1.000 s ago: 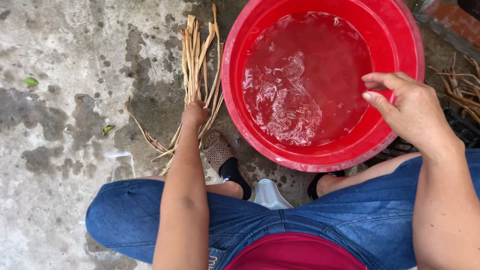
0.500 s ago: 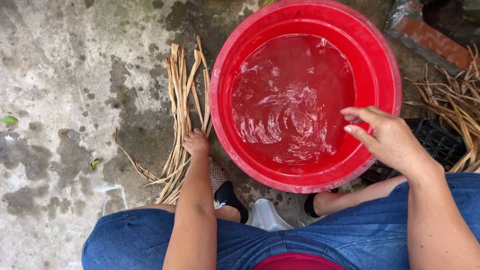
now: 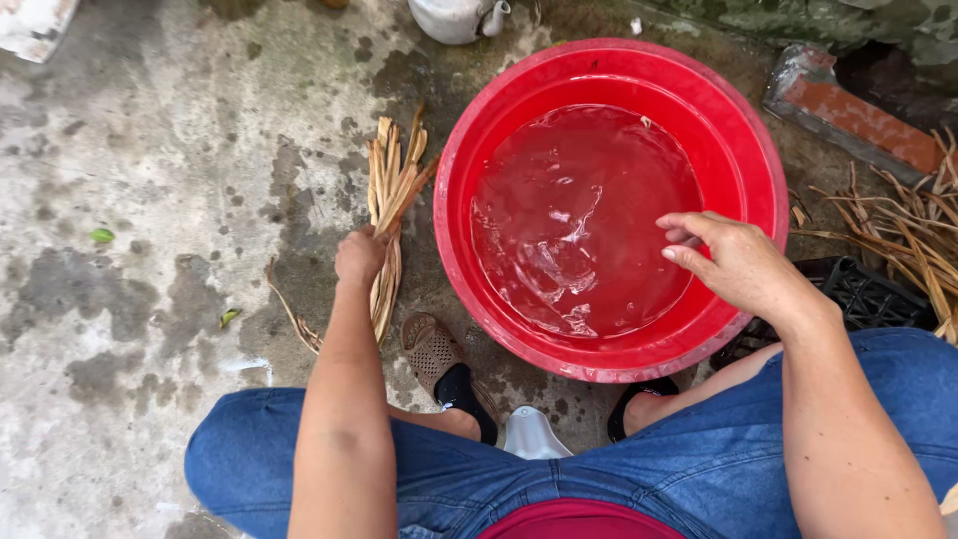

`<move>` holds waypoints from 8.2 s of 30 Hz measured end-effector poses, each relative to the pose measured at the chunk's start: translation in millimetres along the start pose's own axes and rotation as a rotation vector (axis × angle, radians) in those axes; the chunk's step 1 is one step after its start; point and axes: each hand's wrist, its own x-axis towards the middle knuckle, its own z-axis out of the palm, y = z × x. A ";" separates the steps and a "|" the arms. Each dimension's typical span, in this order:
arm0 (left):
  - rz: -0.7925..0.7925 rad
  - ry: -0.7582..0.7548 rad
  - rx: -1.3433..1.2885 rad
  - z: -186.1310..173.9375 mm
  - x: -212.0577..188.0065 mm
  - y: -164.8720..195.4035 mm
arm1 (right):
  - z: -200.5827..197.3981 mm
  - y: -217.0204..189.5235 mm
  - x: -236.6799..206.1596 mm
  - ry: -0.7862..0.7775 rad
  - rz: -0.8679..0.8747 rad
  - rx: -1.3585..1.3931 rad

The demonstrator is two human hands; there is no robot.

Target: The person sits on the wet concrete ground beside a red basin of water and works through a pile of long dried leaves. They dip each leaf into the water, flex and bend it under the surface, then lift it out and set it aside, taking the next leaf one at a time.

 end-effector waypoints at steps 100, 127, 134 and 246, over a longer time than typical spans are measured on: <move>0.244 -0.537 -0.599 60.2 -182.4 140.1 | 190.0 -18.6 54.9 0.018 0.340 1.334; 0.412 -0.434 -0.668 -19.5 -216.6 140.4 | 170.9 -40.5 24.9 -0.069 0.237 1.453; 0.466 -0.527 -0.394 -7.5 -237.4 124.3 | 195.0 19.0 50.4 0.212 0.658 1.317; 0.646 -0.653 0.042 -38.1 -250.6 89.1 | 213.8 23.7 76.8 0.221 0.730 1.683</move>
